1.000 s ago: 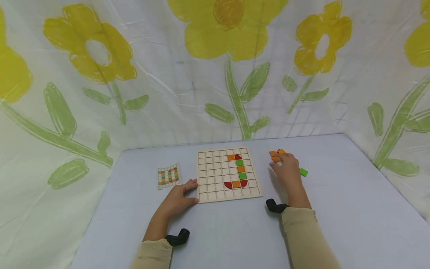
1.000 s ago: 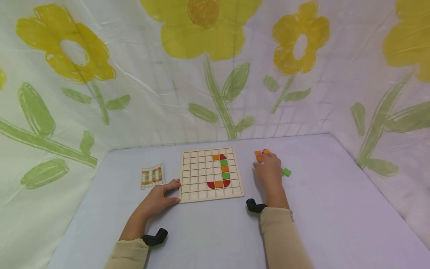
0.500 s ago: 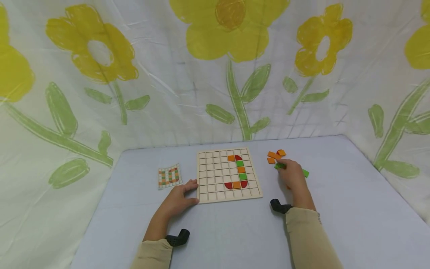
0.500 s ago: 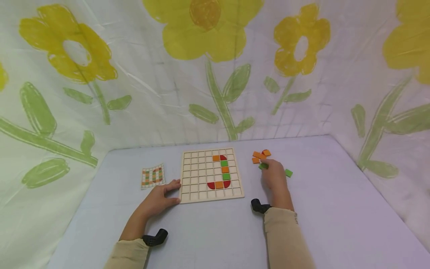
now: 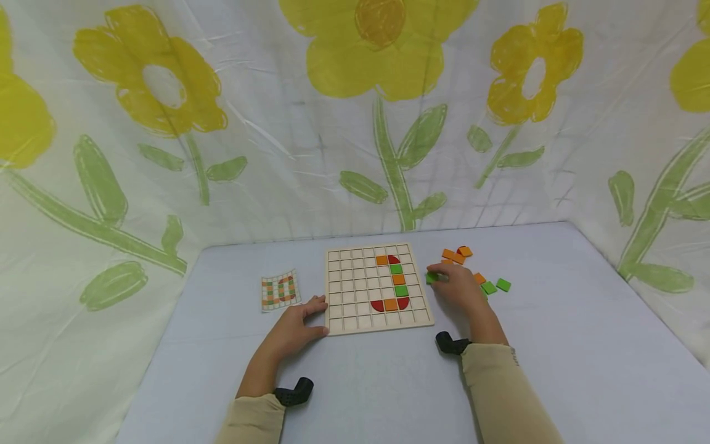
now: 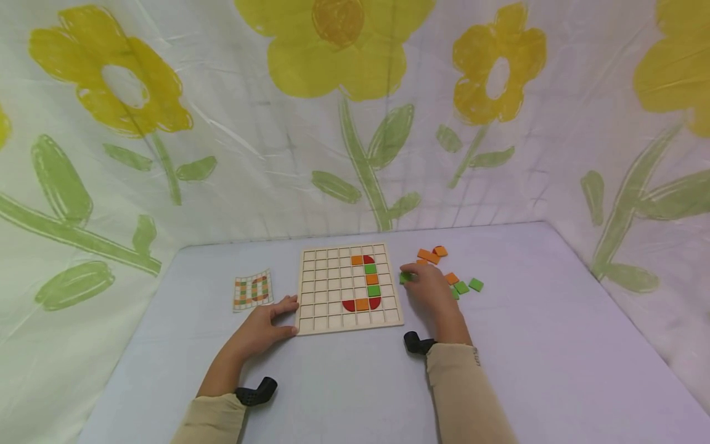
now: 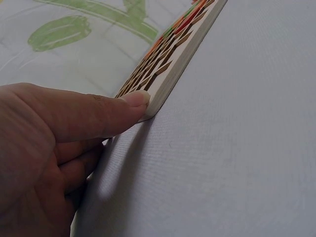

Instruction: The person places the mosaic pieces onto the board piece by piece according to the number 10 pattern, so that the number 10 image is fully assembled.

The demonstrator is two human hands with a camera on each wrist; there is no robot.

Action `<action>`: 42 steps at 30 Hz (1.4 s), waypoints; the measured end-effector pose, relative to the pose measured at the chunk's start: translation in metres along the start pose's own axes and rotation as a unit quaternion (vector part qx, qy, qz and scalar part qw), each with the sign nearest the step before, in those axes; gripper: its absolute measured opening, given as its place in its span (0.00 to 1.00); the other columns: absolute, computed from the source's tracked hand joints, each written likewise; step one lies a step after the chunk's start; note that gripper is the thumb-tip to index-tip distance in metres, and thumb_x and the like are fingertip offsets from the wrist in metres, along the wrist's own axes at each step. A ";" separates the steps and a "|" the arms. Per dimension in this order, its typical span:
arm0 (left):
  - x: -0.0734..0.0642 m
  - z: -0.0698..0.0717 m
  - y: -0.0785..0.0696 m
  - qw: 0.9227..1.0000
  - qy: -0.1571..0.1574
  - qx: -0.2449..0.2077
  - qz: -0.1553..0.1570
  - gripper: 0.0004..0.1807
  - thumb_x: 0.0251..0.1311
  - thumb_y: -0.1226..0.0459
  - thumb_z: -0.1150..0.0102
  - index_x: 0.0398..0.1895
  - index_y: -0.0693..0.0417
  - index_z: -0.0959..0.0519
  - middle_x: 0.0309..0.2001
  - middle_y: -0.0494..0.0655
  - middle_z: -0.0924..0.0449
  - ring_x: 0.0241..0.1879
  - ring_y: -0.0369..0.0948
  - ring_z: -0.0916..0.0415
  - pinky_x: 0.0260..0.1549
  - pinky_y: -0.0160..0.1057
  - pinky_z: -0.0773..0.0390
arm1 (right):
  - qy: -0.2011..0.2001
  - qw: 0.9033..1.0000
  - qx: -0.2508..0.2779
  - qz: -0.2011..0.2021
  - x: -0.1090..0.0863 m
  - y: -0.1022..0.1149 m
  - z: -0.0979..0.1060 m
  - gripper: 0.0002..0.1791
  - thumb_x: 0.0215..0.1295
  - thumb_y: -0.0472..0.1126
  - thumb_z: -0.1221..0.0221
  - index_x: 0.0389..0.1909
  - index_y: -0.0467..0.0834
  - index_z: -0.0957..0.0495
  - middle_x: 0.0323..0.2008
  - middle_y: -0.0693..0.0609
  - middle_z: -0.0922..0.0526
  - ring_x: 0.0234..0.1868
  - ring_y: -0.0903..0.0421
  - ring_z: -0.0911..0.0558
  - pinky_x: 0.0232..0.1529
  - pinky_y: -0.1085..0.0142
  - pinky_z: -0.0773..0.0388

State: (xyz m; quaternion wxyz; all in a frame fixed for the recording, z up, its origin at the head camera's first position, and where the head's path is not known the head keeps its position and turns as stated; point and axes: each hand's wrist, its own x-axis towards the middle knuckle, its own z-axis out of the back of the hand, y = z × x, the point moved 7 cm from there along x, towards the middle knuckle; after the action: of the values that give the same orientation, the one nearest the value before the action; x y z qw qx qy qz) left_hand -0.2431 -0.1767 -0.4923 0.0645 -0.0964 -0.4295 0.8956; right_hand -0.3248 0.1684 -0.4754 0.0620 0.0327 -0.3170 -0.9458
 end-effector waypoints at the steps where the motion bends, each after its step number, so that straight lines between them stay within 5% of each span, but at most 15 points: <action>1: 0.000 0.000 0.000 1.000 0.000 0.000 0.000 0.29 0.52 0.67 0.28 0.60 0.55 0.22 0.70 0.43 0.31 0.74 0.47 0.42 0.72 0.53 0.42 | 0.003 1.000 -0.006 0.002 0.000 0.001 -0.001 0.21 0.64 0.35 0.38 0.59 0.43 0.21 0.59 0.42 0.20 0.66 0.40 0.28 0.66 0.42 0.33; 11: -0.001 0.001 -0.001 1.000 -0.002 -0.002 0.001 0.29 0.52 0.67 0.28 0.61 0.55 0.22 0.70 0.42 0.31 0.74 0.46 0.42 0.72 0.52 0.42 | -0.034 0.999 -0.028 0.027 0.001 -0.005 0.002 0.23 0.57 0.38 0.31 0.54 0.35 0.19 0.59 0.36 0.23 0.64 0.36 0.30 0.68 0.42 0.35; 26: -0.001 0.001 -0.001 1.000 0.001 -0.005 0.008 0.29 0.52 0.67 0.28 0.61 0.54 0.22 0.70 0.42 0.32 0.74 0.46 0.42 0.73 0.53 0.43 | -0.034 0.999 -0.024 0.018 0.002 -0.011 0.000 0.19 0.61 0.44 0.33 0.51 0.39 0.16 0.64 0.36 0.28 0.68 0.34 0.35 0.69 0.40 0.39; 31: -0.001 0.001 -0.001 1.000 0.003 -0.003 0.009 0.29 0.52 0.67 0.28 0.61 0.55 0.22 0.70 0.42 0.32 0.74 0.46 0.43 0.73 0.52 0.43 | -0.016 0.999 -0.014 0.038 0.001 0.021 -0.009 0.21 0.63 0.47 0.34 0.54 0.41 0.18 0.65 0.39 0.26 0.69 0.37 0.34 0.69 0.41 0.38; 36: -0.001 0.002 -0.001 1.000 0.002 -0.003 0.004 0.29 0.52 0.67 0.28 0.61 0.55 0.22 0.70 0.43 0.32 0.74 0.47 0.42 0.73 0.53 0.43 | 0.042 0.993 0.025 0.106 -0.006 0.075 -0.035 0.20 0.64 0.47 0.35 0.54 0.44 0.18 0.64 0.43 0.24 0.68 0.40 0.32 0.69 0.44 0.35; 42: 0.000 0.001 0.000 1.000 0.003 -0.010 0.006 0.29 0.52 0.66 0.28 0.61 0.55 0.22 0.70 0.42 0.32 0.74 0.46 0.42 0.73 0.52 0.43 | 0.027 0.985 -0.040 0.164 -0.013 0.102 -0.056 0.14 0.61 0.46 0.32 0.45 0.45 0.14 0.59 0.44 0.21 0.66 0.43 0.30 0.70 0.49 0.34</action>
State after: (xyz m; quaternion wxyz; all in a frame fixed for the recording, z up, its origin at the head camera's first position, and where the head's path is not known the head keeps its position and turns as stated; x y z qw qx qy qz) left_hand -0.2433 -0.1774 -0.4918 0.0598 -0.1020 -0.4373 0.8915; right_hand -0.2963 0.0567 -0.4581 0.2259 0.0038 -0.2786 -0.9335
